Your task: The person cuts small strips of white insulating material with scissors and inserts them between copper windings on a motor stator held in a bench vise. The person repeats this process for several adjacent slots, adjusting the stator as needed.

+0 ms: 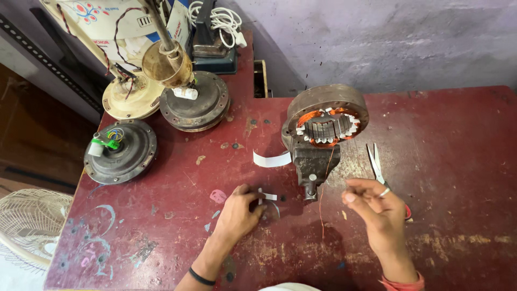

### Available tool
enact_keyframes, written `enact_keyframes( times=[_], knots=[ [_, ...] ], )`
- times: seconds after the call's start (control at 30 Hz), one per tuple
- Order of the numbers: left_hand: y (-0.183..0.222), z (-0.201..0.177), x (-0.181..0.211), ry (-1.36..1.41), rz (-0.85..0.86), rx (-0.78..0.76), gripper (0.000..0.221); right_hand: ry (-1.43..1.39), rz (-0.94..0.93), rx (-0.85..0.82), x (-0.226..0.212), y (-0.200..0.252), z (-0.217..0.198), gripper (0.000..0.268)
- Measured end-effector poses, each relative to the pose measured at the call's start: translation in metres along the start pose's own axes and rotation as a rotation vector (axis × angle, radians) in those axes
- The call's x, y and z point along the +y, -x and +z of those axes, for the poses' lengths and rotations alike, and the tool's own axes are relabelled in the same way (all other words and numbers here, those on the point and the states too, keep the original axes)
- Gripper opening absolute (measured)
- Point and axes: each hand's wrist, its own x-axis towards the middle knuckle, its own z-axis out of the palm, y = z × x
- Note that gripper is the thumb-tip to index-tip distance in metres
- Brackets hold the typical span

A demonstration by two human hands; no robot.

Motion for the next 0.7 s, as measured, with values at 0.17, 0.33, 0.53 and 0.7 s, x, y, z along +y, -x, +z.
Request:
enact_keyframes(
  times=[0.17, 0.33, 0.53, 0.7],
  knots=[
    [-0.005, 0.005, -0.008, 0.088, 0.003, 0.126, 0.024, 0.205, -0.112, -0.033, -0.026, 0.007, 0.030, 0.025],
    [0.001, -0.012, 0.011, 0.090, 0.045, 0.106, 0.028, 0.448, -0.208, -0.122, -0.052, 0.012, 0.066, 0.020],
    [0.005, -0.044, 0.067, 0.401, 0.113, 0.025, 0.028, 0.760, -0.576, -0.299, -0.078, 0.008, 0.101, 0.027],
    [-0.014, -0.059, 0.103, 0.524, 0.312, -0.005, 0.026, 0.759, -0.470, -0.222, -0.091, -0.002, 0.099, 0.020]
  ],
)
